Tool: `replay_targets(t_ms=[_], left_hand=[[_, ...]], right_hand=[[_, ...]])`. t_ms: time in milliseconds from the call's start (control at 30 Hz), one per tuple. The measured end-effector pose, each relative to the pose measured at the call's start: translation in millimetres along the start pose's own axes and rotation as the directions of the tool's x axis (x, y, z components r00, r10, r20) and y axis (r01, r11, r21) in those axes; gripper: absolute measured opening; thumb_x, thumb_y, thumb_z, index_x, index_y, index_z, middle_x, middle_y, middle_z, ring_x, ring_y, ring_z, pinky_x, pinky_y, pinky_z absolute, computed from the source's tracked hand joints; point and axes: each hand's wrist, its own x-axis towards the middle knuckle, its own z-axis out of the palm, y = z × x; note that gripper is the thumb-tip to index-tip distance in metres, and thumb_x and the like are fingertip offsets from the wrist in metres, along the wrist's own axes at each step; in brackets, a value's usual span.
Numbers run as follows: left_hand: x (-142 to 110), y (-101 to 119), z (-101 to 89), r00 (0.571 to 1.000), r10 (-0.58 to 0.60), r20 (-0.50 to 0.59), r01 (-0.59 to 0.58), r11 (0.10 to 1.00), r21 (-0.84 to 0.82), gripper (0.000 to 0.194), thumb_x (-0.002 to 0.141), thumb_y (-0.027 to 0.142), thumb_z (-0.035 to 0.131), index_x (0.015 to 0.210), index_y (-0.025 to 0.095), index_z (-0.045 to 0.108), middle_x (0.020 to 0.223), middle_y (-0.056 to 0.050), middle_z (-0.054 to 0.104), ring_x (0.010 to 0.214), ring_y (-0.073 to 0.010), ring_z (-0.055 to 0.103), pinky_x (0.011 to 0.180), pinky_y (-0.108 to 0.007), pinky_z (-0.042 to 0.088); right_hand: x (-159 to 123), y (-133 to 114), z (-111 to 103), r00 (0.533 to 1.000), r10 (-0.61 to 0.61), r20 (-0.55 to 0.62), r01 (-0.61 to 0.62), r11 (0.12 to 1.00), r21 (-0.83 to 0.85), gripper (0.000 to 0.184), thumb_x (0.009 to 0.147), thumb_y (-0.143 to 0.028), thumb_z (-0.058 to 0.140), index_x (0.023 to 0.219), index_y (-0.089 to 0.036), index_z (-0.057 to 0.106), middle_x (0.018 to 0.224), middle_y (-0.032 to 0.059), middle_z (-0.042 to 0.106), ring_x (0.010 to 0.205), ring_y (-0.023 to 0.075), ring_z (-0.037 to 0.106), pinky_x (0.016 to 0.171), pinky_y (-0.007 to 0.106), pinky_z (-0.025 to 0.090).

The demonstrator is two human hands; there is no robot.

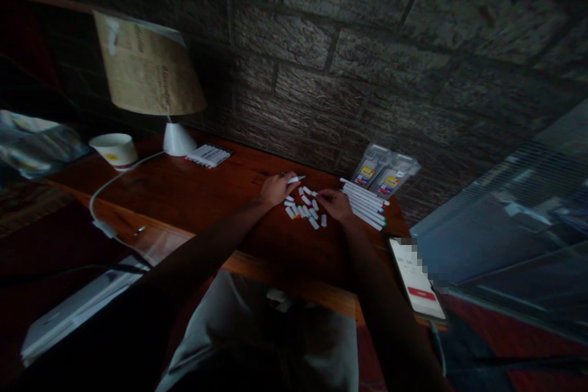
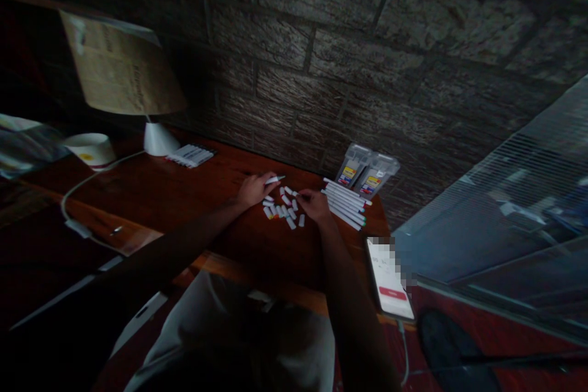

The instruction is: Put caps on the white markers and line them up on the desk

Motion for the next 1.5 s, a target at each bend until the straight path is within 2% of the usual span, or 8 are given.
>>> replay_targets(t_ms=[267, 467, 533, 700, 933, 1133, 1367, 1500], left_hand=[[7.7, -4.9, 4.7, 0.982, 0.189, 0.001, -0.189, 0.981, 0.041, 0.018, 0.095, 0.028, 0.057, 0.11, 0.022, 0.067, 0.11, -0.007, 0.072, 0.105, -0.0242, 0.064, 0.098, -0.039, 0.041], [5.8, -6.0, -0.4, 0.965, 0.258, -0.047, -0.256, 0.965, 0.05, 0.024, 0.096, 0.023, 0.053, 0.113, 0.021, 0.07, 0.114, -0.01, 0.07, 0.11, -0.0264, 0.061, 0.099, -0.044, 0.041], [6.2, -3.3, -1.1, 0.946, 0.319, -0.055, -0.317, 0.948, 0.037, 0.026, 0.097, 0.025, 0.051, 0.114, 0.021, 0.07, 0.114, -0.01, 0.07, 0.109, -0.026, 0.06, 0.099, -0.044, 0.042], [8.7, 4.6, 0.8, 0.887, 0.46, -0.049, -0.459, 0.888, 0.029, 0.029, 0.1, 0.029, 0.048, 0.114, 0.021, 0.072, 0.112, -0.011, 0.071, 0.108, -0.0238, 0.061, 0.098, -0.043, 0.046], [10.6, 9.8, 2.2, 0.811, 0.573, -0.121, -0.57, 0.82, 0.054, 0.027, 0.1, 0.03, 0.049, 0.115, 0.022, 0.07, 0.113, -0.009, 0.072, 0.114, -0.0222, 0.063, 0.101, -0.041, 0.051], [10.5, 12.3, 10.9, 0.753, 0.615, -0.235, -0.622, 0.781, 0.051, 0.023, 0.1, 0.023, 0.05, 0.111, 0.02, 0.07, 0.116, -0.009, 0.071, 0.125, -0.0213, 0.058, 0.109, -0.046, 0.047], [2.6, 27.9, 4.4, 0.813, 0.521, -0.261, -0.522, 0.85, 0.071, 0.024, 0.096, 0.024, 0.054, 0.115, 0.027, 0.068, 0.14, -0.009, 0.058, 0.138, -0.0263, 0.045, 0.115, -0.056, 0.036], [-7.1, 30.5, 3.2, 0.893, 0.337, -0.298, -0.349, 0.937, 0.011, 0.029, 0.094, 0.029, 0.056, 0.122, 0.023, 0.065, 0.116, -0.012, 0.067, 0.112, -0.0265, 0.061, 0.101, -0.046, 0.047]], right_hand=[[3.2, 6.5, -5.7, 0.993, -0.027, 0.117, 0.03, 0.999, -0.018, 0.019, 0.085, -0.025, 0.064, 0.098, -0.021, 0.078, 0.098, 0.0033, 0.079, 0.089, 0.0205, 0.073, 0.087, 0.033, 0.055], [2.7, 2.7, -2.8, 0.996, -0.055, 0.066, 0.052, 0.997, 0.049, 0.018, 0.086, -0.022, 0.062, 0.096, -0.021, 0.077, 0.099, 0.0036, 0.078, 0.092, 0.0199, 0.072, 0.09, 0.035, 0.055], [2.1, -1.3, -1.0, 0.994, -0.103, 0.026, 0.098, 0.983, 0.153, 0.02, 0.084, -0.026, 0.067, 0.101, -0.021, 0.075, 0.105, 0.0049, 0.077, 0.098, 0.0202, 0.071, 0.094, 0.036, 0.054], [1.8, -11.3, 5.3, 0.972, -0.226, -0.069, 0.236, 0.917, 0.322, 0.05, 0.073, -0.036, 0.08, 0.119, -0.021, 0.068, 0.116, 0.0083, 0.074, 0.11, 0.0217, 0.068, 0.102, 0.038, 0.05], [3.0, -13.5, 10.4, 0.962, -0.253, -0.107, 0.274, 0.904, 0.328, 0.029, 0.087, -0.044, 0.065, 0.108, -0.025, 0.074, 0.11, 0.0037, 0.077, 0.101, 0.0225, 0.072, 0.098, 0.04, 0.053], [5.5, -12.0, 12.6, 0.97, -0.215, -0.116, 0.244, 0.863, 0.442, 0.035, 0.082, -0.047, 0.069, 0.106, -0.022, 0.075, 0.109, 0.0063, 0.077, 0.102, 0.0249, 0.071, 0.098, 0.042, 0.053], [6.5, -16.1, 12.2, 0.98, -0.182, -0.086, 0.199, 0.812, 0.549, 0.041, 0.082, -0.055, 0.067, 0.103, -0.021, 0.074, 0.109, 0.006, 0.076, 0.103, 0.0229, 0.07, 0.1, 0.041, 0.051], [5.5, -18.8, 4.2, 0.995, -0.089, -0.048, 0.098, 0.749, 0.655, 0.047, 0.077, -0.061, 0.07, 0.103, -0.022, 0.072, 0.107, 0.0056, 0.076, 0.102, 0.0226, 0.07, 0.098, 0.039, 0.052]])
